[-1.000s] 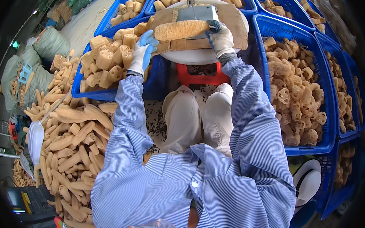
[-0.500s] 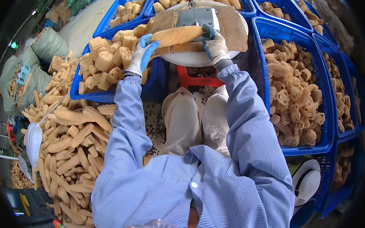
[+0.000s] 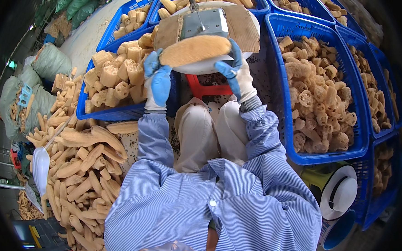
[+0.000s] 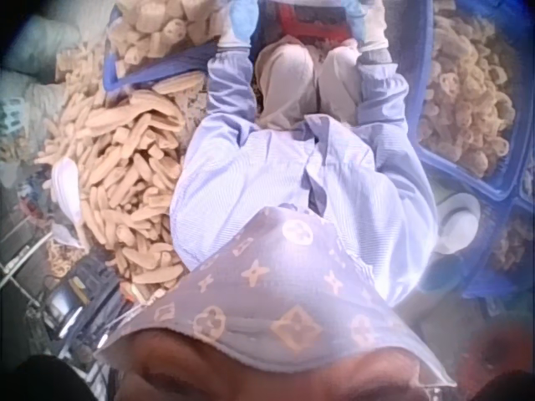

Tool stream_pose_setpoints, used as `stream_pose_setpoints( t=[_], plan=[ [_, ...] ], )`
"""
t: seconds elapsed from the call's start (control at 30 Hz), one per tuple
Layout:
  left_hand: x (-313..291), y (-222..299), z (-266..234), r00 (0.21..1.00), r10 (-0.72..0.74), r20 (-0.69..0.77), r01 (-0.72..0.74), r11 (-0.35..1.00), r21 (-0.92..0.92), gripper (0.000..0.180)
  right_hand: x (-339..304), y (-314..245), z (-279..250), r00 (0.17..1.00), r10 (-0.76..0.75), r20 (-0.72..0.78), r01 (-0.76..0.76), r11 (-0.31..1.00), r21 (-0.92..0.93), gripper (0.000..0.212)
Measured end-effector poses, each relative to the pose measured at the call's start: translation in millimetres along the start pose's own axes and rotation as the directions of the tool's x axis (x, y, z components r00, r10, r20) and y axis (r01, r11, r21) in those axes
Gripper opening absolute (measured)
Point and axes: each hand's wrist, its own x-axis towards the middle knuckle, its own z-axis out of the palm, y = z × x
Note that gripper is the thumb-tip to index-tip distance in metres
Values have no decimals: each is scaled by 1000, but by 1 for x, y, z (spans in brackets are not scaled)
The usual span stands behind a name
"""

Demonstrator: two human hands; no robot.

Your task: The person, wearing gloves, uses a small vertical saw to cut a whole dried loofah into smaller sections, handling several loofahs from one blue crate and placing the cut pieces into another.

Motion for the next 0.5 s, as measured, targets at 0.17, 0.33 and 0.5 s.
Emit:
stream_pose_setpoints(
  t=[0.17,0.33,0.5],
  plan=[
    [-42,21,65,987,5,159,-32,985,168,73,-30,-17,-34,907,211,-364,-180,977,118,51],
    [-81,4,52,976,-162,144,121,959,258,73,-35,-95,-44,739,-440,-510,314,895,-317,57],
    [-121,-11,2,968,-242,-62,249,931,268,67,65,-128,-55,569,-613,-548,446,790,-421,70]
  ],
)
